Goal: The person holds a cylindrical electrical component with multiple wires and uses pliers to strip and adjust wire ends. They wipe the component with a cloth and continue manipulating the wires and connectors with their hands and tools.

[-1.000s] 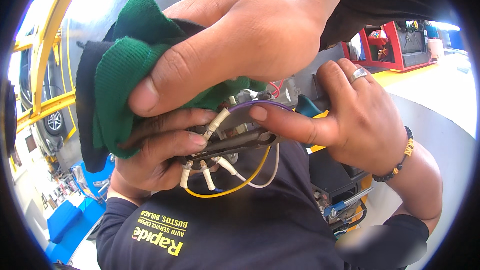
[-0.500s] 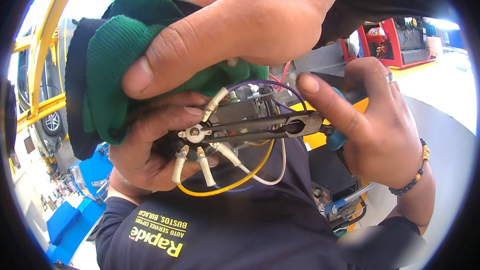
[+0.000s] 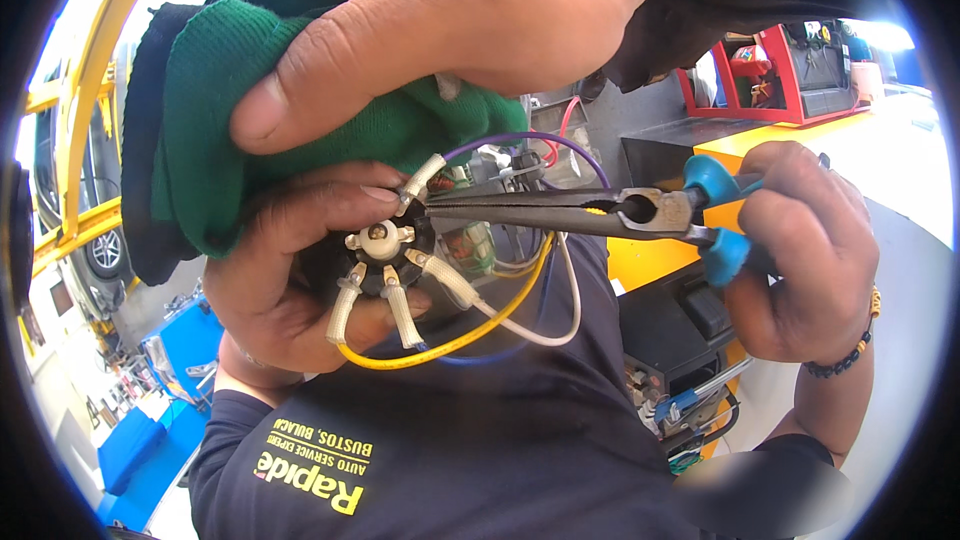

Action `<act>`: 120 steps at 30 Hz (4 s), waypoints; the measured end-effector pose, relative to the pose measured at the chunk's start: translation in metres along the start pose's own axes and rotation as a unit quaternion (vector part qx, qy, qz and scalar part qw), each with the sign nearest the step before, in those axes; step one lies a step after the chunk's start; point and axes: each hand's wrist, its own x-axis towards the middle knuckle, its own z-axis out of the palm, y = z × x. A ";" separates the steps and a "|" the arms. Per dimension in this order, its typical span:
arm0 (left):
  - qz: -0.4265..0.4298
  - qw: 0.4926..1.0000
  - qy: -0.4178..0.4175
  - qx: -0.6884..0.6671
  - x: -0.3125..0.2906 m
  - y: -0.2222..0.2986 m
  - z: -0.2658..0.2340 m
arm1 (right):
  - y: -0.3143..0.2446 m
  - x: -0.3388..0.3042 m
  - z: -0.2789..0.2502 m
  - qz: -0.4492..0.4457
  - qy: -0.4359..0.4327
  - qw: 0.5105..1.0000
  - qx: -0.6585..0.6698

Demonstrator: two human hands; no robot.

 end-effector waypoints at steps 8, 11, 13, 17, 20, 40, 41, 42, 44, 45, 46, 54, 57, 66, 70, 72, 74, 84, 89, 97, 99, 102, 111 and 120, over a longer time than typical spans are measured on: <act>0.122 0.982 0.016 0.142 -0.016 -0.022 -0.001 | -0.008 0.003 0.000 -0.020 -0.011 0.999 -0.039; 0.146 0.976 0.023 0.160 -0.017 -0.026 0.000 | -0.012 0.000 -0.002 0.000 -0.001 0.999 -0.043; 0.149 0.976 0.017 0.155 -0.020 -0.025 -0.001 | -0.016 0.003 -0.002 -0.006 0.011 0.999 -0.046; 0.115 0.987 -0.033 0.108 -0.025 -0.010 -0.014 | -0.022 0.006 -0.006 -0.046 0.013 0.994 -0.098; 0.169 0.983 0.055 0.053 -0.026 -0.018 0.000 | -0.028 0.003 -0.010 -0.039 0.019 0.991 -0.123; 0.145 0.983 0.055 0.095 -0.019 -0.024 -0.001 | -0.035 0.010 -0.022 -0.088 0.009 0.984 -0.154; 0.144 0.983 0.055 0.096 -0.019 -0.024 -0.001 | -0.035 0.010 -0.021 -0.087 0.009 0.985 -0.152; 0.142 0.984 0.053 0.097 -0.020 -0.025 -0.002 | -0.036 0.010 -0.020 -0.087 0.009 0.984 -0.152; 0.139 0.984 0.049 0.099 -0.020 -0.026 -0.002 | -0.036 0.011 -0.021 -0.090 0.006 0.984 -0.154; 0.137 0.985 0.047 0.099 -0.021 -0.027 -0.002 | -0.036 0.012 -0.021 -0.092 0.004 0.983 -0.156; 0.136 0.985 0.045 0.099 -0.021 -0.027 -0.002 | -0.036 0.013 -0.022 -0.094 0.002 0.983 -0.158; 0.090 0.990 0.001 0.111 -0.030 -0.018 -0.006 | -0.042 0.014 -0.035 -0.043 -0.023 0.985 -0.164; 0.071 0.992 -0.025 0.106 -0.033 -0.017 -0.006 | -0.045 0.019 -0.046 -0.082 -0.052 0.973 -0.208; 0.000 0.989 -0.101 0.109 -0.041 -0.012 -0.008 | -0.058 0.001 -0.068 0.024 -0.073 0.949 -0.306; 0.010 0.994 -0.039 0.101 -0.050 -0.026 0.006 | -0.056 0.007 -0.070 -0.014 -0.078 0.947 -0.311; 0.054 0.994 -0.026 0.091 -0.047 -0.025 0.005 | -0.058 0.010 -0.069 -0.025 -0.073 0.950 -0.301; 0.070 0.986 -0.077 0.127 -0.034 -0.010 -0.010 | -0.056 0.013 -0.068 -0.038 -0.074 0.953 -0.290; 0.145 0.965 0.008 0.219 -0.009 0.023 -0.002 | -0.074 0.035 -0.081 -0.070 -0.155 0.957 -0.236; 0.149 0.968 0.016 0.200 -0.007 0.020 -0.004 | -0.076 0.028 -0.072 -0.065 -0.150 0.962 -0.219; 0.250 0.955 0.012 0.161 -0.026 -0.037 -0.007 | -0.093 0.032 -0.076 0.019 -0.182 0.967 -0.178; 0.237 0.959 0.017 0.157 -0.029 -0.036 -0.006 | -0.091 0.027 -0.074 0.007 -0.138 0.965 -0.225; 0.161 0.977 -0.006 0.140 -0.037 -0.025 -0.007 | -0.086 0.020 -0.069 0.052 -0.066 0.960 -0.268; 0.087 0.986 0.007 0.144 -0.021 0.010 -0.008 | -0.044 0.032 -0.058 -0.082 -0.084 0.982 -0.150; 0.093 0.986 -0.056 0.123 -0.022 0.004 -0.012 | -0.038 0.020 -0.042 -0.115 -0.031 0.974 -0.195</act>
